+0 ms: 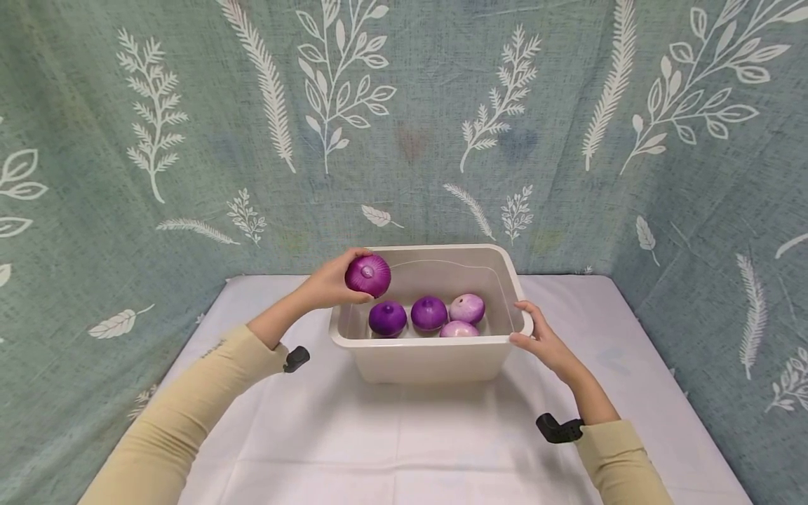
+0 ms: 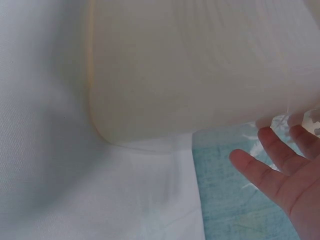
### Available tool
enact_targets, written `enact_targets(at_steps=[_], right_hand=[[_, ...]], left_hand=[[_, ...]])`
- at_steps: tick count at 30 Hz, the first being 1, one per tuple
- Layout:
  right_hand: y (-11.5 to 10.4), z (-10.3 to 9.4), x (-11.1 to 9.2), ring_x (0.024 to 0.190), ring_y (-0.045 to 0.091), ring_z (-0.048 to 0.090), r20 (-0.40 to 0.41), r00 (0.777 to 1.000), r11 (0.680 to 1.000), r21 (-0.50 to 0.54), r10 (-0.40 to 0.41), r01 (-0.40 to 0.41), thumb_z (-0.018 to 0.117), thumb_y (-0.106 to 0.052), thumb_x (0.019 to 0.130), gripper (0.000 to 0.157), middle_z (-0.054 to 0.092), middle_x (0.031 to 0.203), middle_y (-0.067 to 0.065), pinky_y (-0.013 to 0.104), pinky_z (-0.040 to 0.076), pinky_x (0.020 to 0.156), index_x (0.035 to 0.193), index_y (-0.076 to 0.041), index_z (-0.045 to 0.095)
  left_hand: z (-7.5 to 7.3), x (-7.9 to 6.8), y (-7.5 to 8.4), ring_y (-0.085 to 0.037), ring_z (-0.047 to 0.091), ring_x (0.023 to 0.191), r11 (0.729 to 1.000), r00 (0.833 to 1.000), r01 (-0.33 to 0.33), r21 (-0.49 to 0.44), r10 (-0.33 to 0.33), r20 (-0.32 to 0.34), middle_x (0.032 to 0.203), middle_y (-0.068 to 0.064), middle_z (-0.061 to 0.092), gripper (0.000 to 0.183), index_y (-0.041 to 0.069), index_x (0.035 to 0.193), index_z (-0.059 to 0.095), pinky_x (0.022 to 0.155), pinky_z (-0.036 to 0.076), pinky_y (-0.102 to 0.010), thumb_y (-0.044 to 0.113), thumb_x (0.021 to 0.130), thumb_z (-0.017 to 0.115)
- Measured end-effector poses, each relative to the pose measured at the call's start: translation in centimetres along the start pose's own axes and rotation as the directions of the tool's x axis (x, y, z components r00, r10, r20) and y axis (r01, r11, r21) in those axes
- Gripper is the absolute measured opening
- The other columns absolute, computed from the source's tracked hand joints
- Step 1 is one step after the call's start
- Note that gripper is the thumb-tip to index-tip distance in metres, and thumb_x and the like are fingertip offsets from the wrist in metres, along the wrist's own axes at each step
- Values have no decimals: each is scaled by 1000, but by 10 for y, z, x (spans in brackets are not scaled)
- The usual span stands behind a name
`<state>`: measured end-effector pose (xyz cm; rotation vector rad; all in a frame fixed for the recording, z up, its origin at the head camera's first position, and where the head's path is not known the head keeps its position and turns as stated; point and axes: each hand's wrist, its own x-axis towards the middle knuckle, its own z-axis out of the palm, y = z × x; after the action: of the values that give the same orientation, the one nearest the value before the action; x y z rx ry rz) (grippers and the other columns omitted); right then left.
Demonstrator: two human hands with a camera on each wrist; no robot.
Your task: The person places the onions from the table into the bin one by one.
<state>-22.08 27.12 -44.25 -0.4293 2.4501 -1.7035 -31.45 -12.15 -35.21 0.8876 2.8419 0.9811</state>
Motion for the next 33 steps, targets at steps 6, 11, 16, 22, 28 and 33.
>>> enact_targets(at_steps=[6, 11, 16, 22, 28, 33], right_hand=[[-1, 1, 2, 121, 42, 25, 1, 1000, 1000, 5, -9, 9, 49, -11, 91, 61, 5, 141, 25, 58, 32, 93, 136, -5, 9], [0, 2, 3, 121, 43, 24, -3, 1000, 1000, -1, -4, 4, 50, -12, 91, 61, 3, 142, 25, 58, 31, 93, 136, -4, 9], [0, 2, 4, 122, 44, 23, 1, 1000, 1000, 1, -9, 9, 49, -12, 91, 61, 3, 142, 25, 59, 31, 93, 137, -5, 10], [-2, 3, 5, 121, 44, 25, 8, 1000, 1000, 3, -13, 13, 49, -10, 91, 61, 6, 141, 26, 56, 33, 93, 137, -4, 9], [-8, -5, 3, 124, 46, 24, 66, 998, 996, -84, 7, -1, 49, -16, 93, 66, 1, 145, 27, 61, 32, 93, 142, -6, 6], [-16, -22, 2, 124, 49, 27, 88, 996, 983, -182, -17, 33, 49, -15, 94, 72, 3, 147, 28, 64, 34, 91, 146, -5, 1]], left_hand=[[10, 0, 0, -27, 51, 114, 998, 995, -59, 10, 58, 77, 132, -9, 48, 78, 13, 137, 39, 93, 43, -46, 23, 70, 78], [11, -2, 0, -27, 54, 111, 997, 989, -69, -35, 73, 127, 135, -11, 44, 75, 11, 139, 36, 87, 48, -38, 20, 75, 75], [2, -7, -4, -29, 56, 105, 997, 992, -11, -72, 20, 123, 139, -12, 41, 73, 14, 141, 33, 80, 51, -36, 20, 79, 71], [-12, -18, -13, -32, 53, 110, 998, 998, -11, -63, 15, 64, 140, -13, 40, 72, 12, 141, 31, 86, 47, -47, 19, 81, 70], [-27, -32, -24, -35, 47, 117, 1000, 1000, 7, 3, -7, 12, 142, -13, 36, 72, 10, 143, 27, 91, 43, -52, 24, 84, 67], [-37, -48, -34, -33, 33, 130, 989, 999, 30, 143, -26, -30, 146, -11, 30, 73, 14, 144, 25, 101, 33, -52, 34, 86, 62]])
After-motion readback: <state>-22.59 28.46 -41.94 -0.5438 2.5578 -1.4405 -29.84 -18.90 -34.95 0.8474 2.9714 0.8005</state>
